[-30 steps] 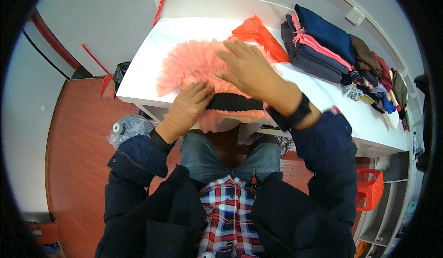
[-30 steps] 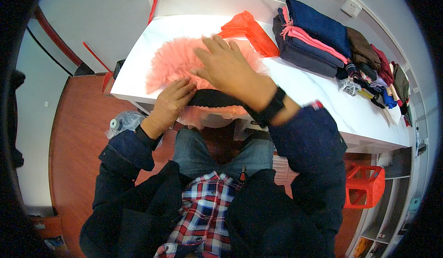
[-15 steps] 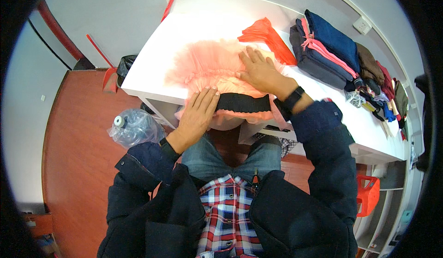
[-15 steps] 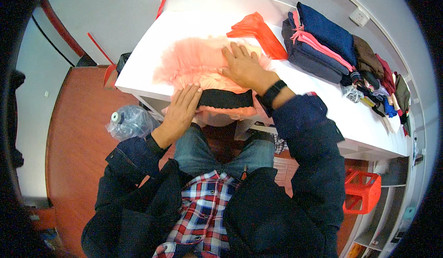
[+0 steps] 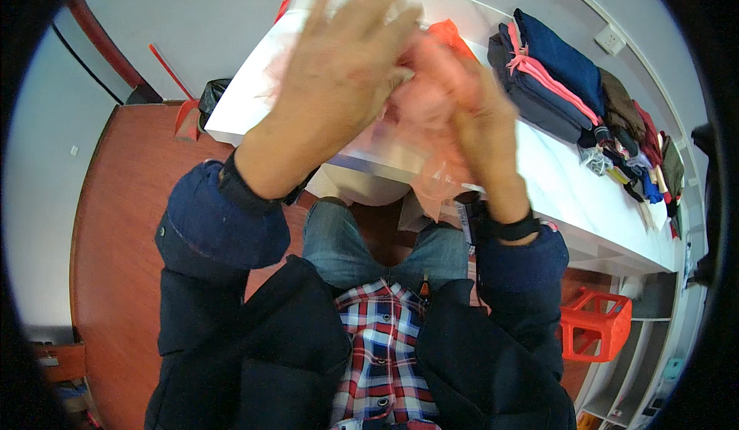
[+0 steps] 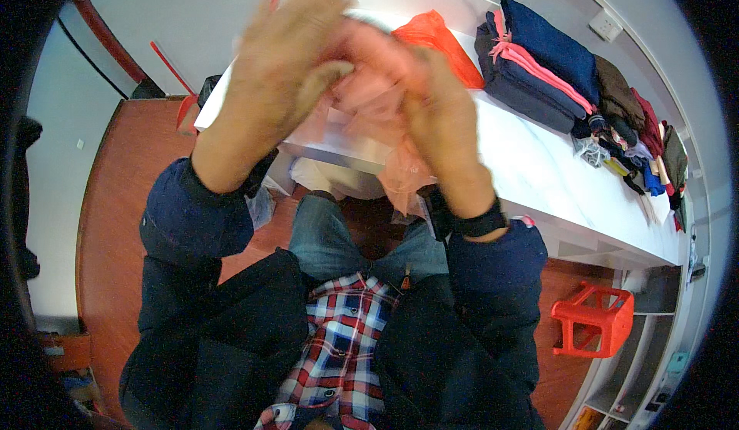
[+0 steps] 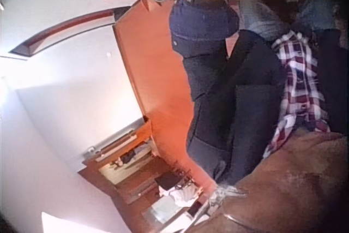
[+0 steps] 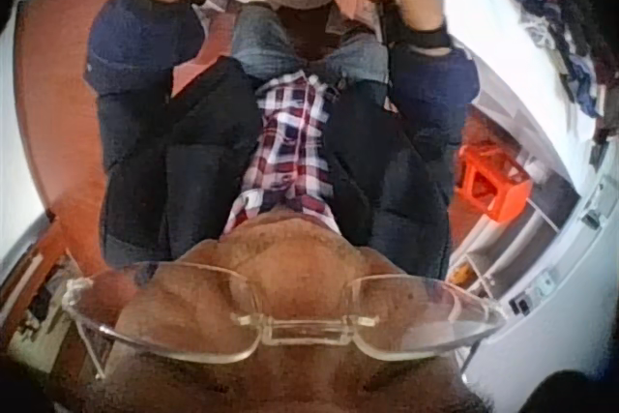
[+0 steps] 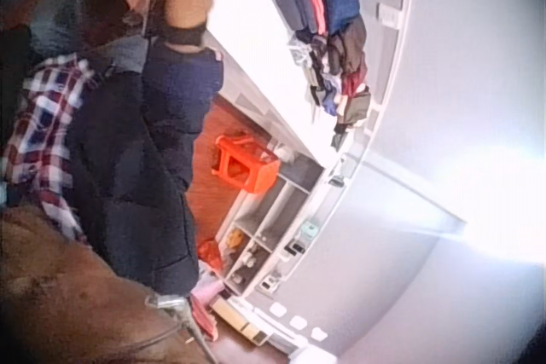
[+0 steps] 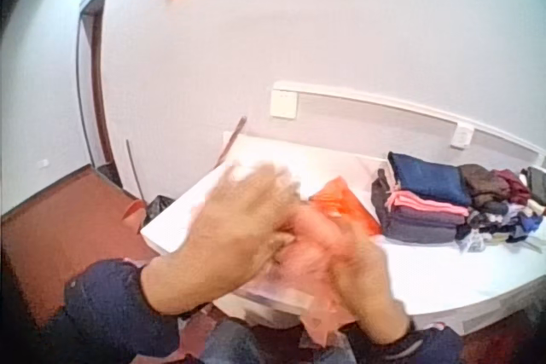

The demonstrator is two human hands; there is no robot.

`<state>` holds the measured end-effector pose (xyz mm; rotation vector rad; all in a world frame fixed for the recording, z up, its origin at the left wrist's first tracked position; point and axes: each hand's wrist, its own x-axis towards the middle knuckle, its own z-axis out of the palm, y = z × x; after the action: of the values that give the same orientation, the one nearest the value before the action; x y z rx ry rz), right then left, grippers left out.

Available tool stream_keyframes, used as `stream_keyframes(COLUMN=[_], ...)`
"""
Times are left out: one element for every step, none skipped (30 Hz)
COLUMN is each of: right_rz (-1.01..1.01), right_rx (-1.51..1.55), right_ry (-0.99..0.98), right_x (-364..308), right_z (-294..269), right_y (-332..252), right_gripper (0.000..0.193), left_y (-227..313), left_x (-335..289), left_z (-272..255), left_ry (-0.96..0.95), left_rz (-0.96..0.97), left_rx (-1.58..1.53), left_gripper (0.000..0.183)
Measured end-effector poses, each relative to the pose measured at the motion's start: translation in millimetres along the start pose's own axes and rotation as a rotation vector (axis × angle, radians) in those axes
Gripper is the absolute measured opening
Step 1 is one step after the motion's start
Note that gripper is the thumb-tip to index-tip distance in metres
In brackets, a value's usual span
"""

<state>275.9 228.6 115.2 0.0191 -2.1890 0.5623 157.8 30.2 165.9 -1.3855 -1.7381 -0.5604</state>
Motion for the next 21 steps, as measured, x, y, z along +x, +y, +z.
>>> stream_keyframes(right_rz=[0.176,0.325,0.299,0.44,0.594,0.725,0.751,0.855,0.914,0.954,1.045,1.019,1.006,1.063,1.036,1.047,1.14,1.08,1.102,1.086,1.096], right_rx=[0.35,0.698,0.723,0.813,0.763,0.7,0.962,1.077,1.155,1.289,1.192,1.068,1.083,1.079,1.11,1.118,1.078,1.13,1.134,1.163,1.094], right_ry=[0.018,0.049,0.068,0.065,0.094,0.118,0.174,0.202,0.16,0.088,0.038,-0.037,-0.118,-0.119,-0.14,-0.141,-0.129,-0.136,-0.122,-0.112,-0.065], right_x=[5,7,3,1,-6,-17,-30,-45,-59,-71,-77,-83,-87,-95,-102,-106,-106,-107,-107,-106,-104], right_z=[-14,-28,-49,-64,-76,-82,-78,-75,-71,-65,-52,-40,-30,-19,-18,-16,-15,-17,-20,-23,-25], right_y=[5,11,14,21,26,32,38,45,52,61,73,83,92,96,101,104,107,108,108,107,105], right_gripper=[0.036,0.035,0.035,0.037,0.035,0.037,0.039,0.042,0.045,0.048,0.048,0.049,0.05,0.051,0.051,0.051,0.052,0.055,0.057,0.06,0.058], left_y=[-1,-6,-8,-4,8,14,11,8,11,7,3,2,3,2,5,7,10,14,19,22,22], left_x=[0,-4,-15,-32,-53,-69,-80,-90,-103,-109,-112,-117,-117,-117,-116,-117,-118,-120,-121,-122,-121], left_z=[-6,-11,-18,-20,-13,3,21,39,53,69,82,88,98,104,110,111,111,109,108,106,104], left_ry=[0.139,0.279,0.325,0.367,0.308,0.268,0.094,-0.072,-0.142,-0.171,-0.216,-0.296,-0.388,-0.45,-0.506,-0.485,-0.49,-0.49,-0.466,-0.444,-0.406], left_rz=[-0.027,-0.053,-0.167,-0.279,-0.524,-0.738,-0.983,-0.99,-1.1,-1.232,-1.422,-1.331,-1.29,-1.181,-1.364,-1.365,-1.364,-1.363,-1.378,-1.393,-1.409], left_rx=[-0.002,-0.008,-0.063,-0.123,-0.25,-0.538,-0.681,-0.827,-1.387,-1.553,-1.642,-1.669,-1.634,-1.654,-1.417,-1.485,-1.565,-1.644,-1.625,-1.609,-1.588], left_gripper=[0.061,0.064,0.071,0.08,0.09,0.097,0.099,0.092,0.077,0.069,0.06,0.057,0.054,0.052,0.056,0.057,0.058,0.06,0.06,0.061,0.062])
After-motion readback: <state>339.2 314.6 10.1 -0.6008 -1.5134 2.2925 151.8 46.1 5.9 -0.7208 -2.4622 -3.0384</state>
